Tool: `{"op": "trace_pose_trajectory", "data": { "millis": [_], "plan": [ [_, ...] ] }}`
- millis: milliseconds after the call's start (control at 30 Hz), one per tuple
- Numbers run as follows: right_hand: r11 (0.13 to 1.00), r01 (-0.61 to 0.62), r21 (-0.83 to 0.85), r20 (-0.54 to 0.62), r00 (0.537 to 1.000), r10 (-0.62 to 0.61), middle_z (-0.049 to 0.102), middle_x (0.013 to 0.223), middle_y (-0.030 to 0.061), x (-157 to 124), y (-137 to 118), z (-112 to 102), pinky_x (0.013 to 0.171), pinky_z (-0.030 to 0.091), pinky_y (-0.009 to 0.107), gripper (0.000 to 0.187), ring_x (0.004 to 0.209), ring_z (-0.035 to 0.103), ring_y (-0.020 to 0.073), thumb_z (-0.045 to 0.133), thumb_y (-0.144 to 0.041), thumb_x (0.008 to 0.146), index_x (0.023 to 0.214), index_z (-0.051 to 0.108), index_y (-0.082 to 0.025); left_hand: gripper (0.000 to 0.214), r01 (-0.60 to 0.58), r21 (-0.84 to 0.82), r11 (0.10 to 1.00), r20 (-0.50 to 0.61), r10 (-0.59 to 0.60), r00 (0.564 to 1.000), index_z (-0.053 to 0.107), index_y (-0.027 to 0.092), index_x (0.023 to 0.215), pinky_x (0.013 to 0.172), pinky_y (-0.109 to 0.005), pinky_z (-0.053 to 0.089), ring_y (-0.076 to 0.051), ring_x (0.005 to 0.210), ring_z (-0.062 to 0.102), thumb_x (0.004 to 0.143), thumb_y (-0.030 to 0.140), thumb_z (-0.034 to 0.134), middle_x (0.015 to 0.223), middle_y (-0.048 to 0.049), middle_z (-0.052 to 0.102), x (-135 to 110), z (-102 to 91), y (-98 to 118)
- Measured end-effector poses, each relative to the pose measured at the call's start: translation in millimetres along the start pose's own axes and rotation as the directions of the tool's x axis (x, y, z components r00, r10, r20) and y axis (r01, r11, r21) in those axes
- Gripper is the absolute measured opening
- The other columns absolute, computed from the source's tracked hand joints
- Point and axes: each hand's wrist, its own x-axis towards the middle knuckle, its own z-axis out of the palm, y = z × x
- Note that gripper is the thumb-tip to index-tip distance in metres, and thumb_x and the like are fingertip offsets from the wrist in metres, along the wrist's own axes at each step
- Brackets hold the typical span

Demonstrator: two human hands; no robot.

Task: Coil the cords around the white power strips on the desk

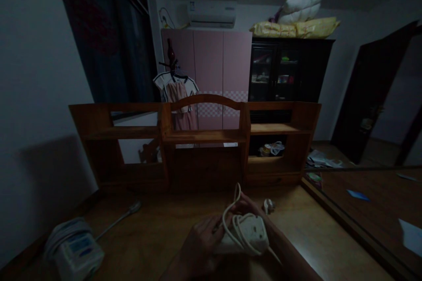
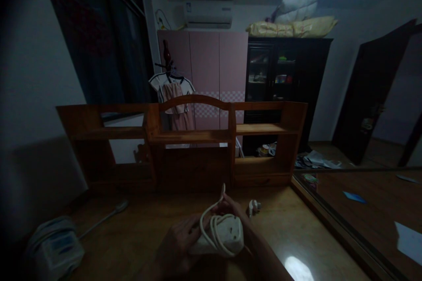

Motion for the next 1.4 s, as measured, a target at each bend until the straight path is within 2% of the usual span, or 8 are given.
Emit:
{"op": "trace_pose_trajectory", "data": {
  "millis": [167, 300, 500, 800, 1000, 1133, 1267, 1400],
  "plan": [
    [0.996, -0.070, -0.063, -0.027, 0.997, 0.069, 0.067, 0.072, 0.0082, 1, -2, 0, 0.068, 0.048, 0.031, 0.049, 0.070, 0.065, 0.0208, 0.062, -0.060, 0.073, 0.072, 0.065, -0.012, 0.073, -0.021, 0.033, 0.999, 0.108, 0.017, 0.994, 0.027, 0.026, 0.143, 0.086, -0.045, 0.048, -0.030, 0.107, 0.055, 0.075, 0.026, 0.054, 0.125, -0.0137, 0.054, 3, -2.6, 8],
    [0.962, -0.059, -0.265, -0.166, 0.986, 0.015, 0.067, 0.066, 0.0067, 3, 1, -6, 0.059, 0.047, 0.029, 0.045, 0.064, 0.064, 0.0206, 0.069, -0.058, 0.066, 0.069, 0.065, -0.012, 0.073, -0.026, 0.023, 0.999, 0.192, 0.021, 0.981, 0.026, 0.029, 0.143, 0.091, -0.046, 0.045, -0.031, 0.112, 0.051, 0.075, 0.027, 0.054, 0.135, -0.0122, 0.048, 5, -7.7, 13],
    [0.955, -0.001, -0.296, -0.255, 0.964, -0.078, 0.068, 0.067, 0.0078, 4, 8, -13, 0.056, 0.049, 0.029, 0.044, 0.062, 0.065, 0.0216, 0.067, -0.059, 0.067, 0.071, 0.067, -0.015, 0.071, 0.038, 0.014, 0.999, 0.245, -0.041, 0.969, 0.036, 0.029, 0.136, 0.093, -0.045, 0.042, -0.030, 0.112, 0.050, 0.068, 0.022, 0.057, 0.131, -0.0109, 0.049, 4, -3.2, 17],
    [0.886, 0.268, -0.379, -0.441, 0.789, -0.427, 0.068, 0.071, 0.0091, 8, 5, -34, 0.070, 0.049, 0.032, 0.049, 0.070, 0.065, 0.0230, 0.062, -0.062, 0.072, 0.070, 0.068, -0.013, 0.081, 0.325, 0.075, 0.943, 0.085, -0.331, 0.940, 0.029, 0.033, 0.141, 0.094, -0.040, 0.040, -0.026, 0.110, 0.049, 0.067, 0.012, 0.054, 0.123, -0.0075, 0.050, 0, 9.2, 3],
    [0.922, 0.273, -0.276, -0.555, 0.738, -0.385, 0.068, 0.076, 0.0107, 8, 6, -38, 0.068, 0.050, 0.031, 0.051, 0.073, 0.064, 0.0227, 0.061, -0.064, 0.072, 0.073, 0.068, -0.013, 0.075, 0.651, -0.026, 0.759, -0.099, -0.650, 0.754, 0.029, 0.032, 0.141, 0.075, -0.029, 0.047, -0.020, 0.095, 0.058, 0.073, 0.015, 0.054, 0.127, -0.0072, 0.044, 0, 15.2, -5],
    [0.929, 0.298, -0.221, -0.571, 0.732, -0.371, 0.067, 0.077, 0.0097, 11, 8, -40, 0.064, 0.051, 0.031, 0.051, 0.071, 0.062, 0.0218, 0.061, -0.064, 0.073, 0.079, 0.066, -0.014, 0.056, 0.683, -0.194, 0.704, -0.199, -0.710, 0.676, 0.040, 0.025, 0.135, 0.082, -0.030, 0.047, -0.020, 0.102, 0.058, 0.080, 0.022, 0.051, 0.130, -0.0086, 0.043, 1, 13.4, -12],
    [0.904, 0.305, -0.299, -0.465, 0.781, -0.417, 0.065, 0.078, 0.0063, 7, 9, -26, 0.061, 0.049, 0.027, 0.049, 0.067, 0.061, 0.0184, 0.053, -0.064, 0.079, 0.082, 0.064, -0.016, 0.050, 0.695, -0.328, 0.640, -0.185, -0.765, 0.617, 0.043, 0.022, 0.133, 0.085, -0.030, 0.046, -0.023, 0.108, 0.058, 0.084, 0.033, 0.048, 0.129, -0.0110, 0.052, 3, 9.9, -15],
    [0.808, 0.281, -0.518, -0.256, 0.850, -0.460, 0.064, 0.077, 0.0031, -2, 13, 7, 0.061, 0.048, 0.026, 0.043, 0.064, 0.058, 0.0164, 0.053, -0.059, 0.082, 0.089, 0.064, -0.018, 0.054, 0.736, -0.429, 0.523, -0.109, -0.839, 0.533, 0.047, 0.016, 0.129, 0.085, -0.031, 0.046, -0.026, 0.108, 0.060, 0.085, 0.046, 0.046, 0.120, -0.0151, 0.062, 5, 11.8, -12]
  ]
}}
